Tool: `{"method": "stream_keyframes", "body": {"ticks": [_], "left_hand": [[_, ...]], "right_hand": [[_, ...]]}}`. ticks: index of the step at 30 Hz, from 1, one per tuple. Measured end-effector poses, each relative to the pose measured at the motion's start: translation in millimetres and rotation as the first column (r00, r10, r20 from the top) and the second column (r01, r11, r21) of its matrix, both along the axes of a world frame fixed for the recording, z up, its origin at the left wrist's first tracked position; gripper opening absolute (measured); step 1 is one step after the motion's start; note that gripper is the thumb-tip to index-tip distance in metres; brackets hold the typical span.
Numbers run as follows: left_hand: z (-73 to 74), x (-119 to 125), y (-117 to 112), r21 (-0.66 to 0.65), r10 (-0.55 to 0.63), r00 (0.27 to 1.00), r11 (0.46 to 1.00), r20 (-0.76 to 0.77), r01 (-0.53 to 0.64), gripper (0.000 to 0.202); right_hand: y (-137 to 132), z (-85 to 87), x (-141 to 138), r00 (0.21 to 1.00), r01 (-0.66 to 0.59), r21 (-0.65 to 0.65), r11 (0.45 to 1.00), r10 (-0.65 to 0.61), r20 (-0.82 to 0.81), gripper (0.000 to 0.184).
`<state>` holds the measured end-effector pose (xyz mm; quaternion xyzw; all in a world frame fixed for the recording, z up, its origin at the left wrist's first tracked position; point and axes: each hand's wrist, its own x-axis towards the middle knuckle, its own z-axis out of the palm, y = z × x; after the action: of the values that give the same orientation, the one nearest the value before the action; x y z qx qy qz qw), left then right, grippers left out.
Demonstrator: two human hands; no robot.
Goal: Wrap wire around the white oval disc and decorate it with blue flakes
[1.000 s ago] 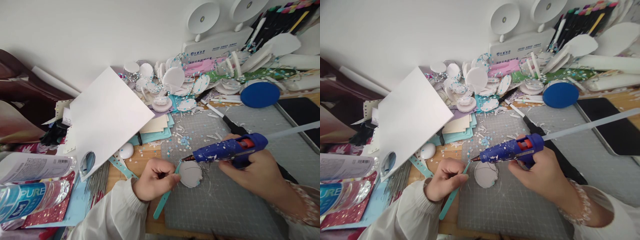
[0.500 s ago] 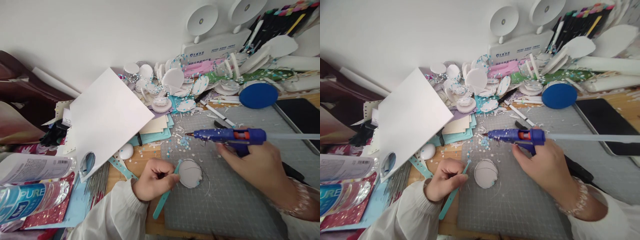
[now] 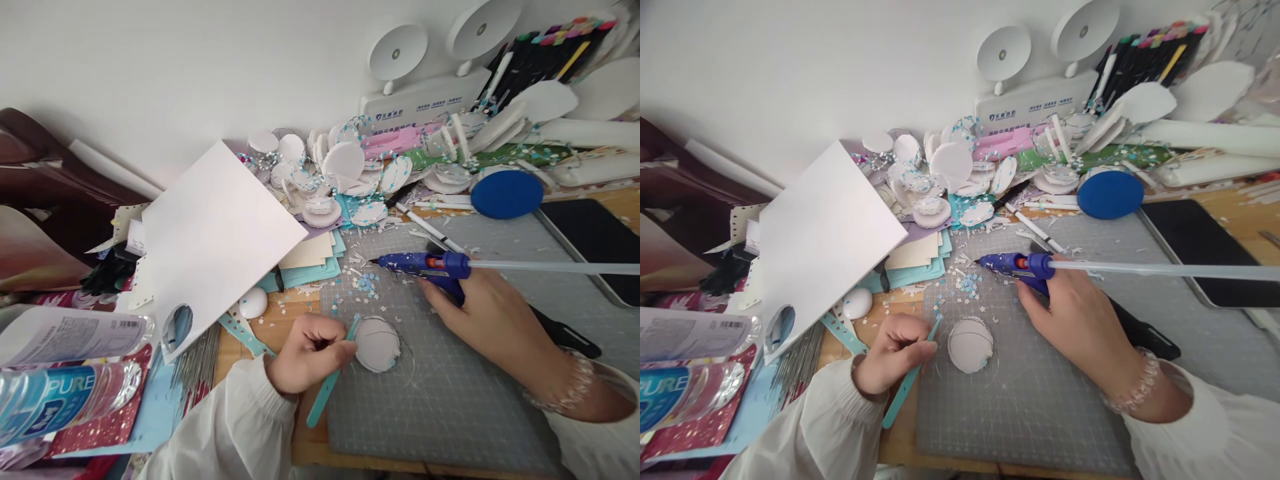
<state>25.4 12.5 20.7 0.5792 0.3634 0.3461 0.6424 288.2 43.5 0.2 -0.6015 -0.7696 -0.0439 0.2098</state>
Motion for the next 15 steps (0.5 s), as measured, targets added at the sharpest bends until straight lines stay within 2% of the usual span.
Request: {"method": "stream_keyframes", "body": {"ticks": [3, 7, 11, 15], "left_hand": [[-3.8, -1.5, 2.3, -0.038, 0.043, 0.999, 0.998, -0.012, -0.043, 0.047], [-3.6, -1.5, 4.1, -0.061, 0.17, 0.985, 0.984, -0.004, -0.17, 0.041], [5.2, 2.0, 1.0, -0.049, 0.246, 0.969, 0.968, -0.004, -0.246, 0.037], [18.7, 6.1, -6.3, -0.05, 0.247, 0.969, 0.968, 0.0, -0.247, 0.035]], "right_hand": [[0.3, -2.4, 2.7, 0.996, -0.049, -0.018, 0.999, 0.048, -0.079, 0.016], [-2.1, -1.5, 6.0, 0.991, -0.057, 0.015, 0.998, 0.059, -0.124, 0.015], [-6.9, 0.5, 9.3, 0.983, -0.113, 0.008, 0.994, 0.113, -0.143, 0.011], [-12.5, -6.8, 17.0, 0.976, -0.132, 0.021, 0.991, 0.134, -0.173, 0.022]]}}
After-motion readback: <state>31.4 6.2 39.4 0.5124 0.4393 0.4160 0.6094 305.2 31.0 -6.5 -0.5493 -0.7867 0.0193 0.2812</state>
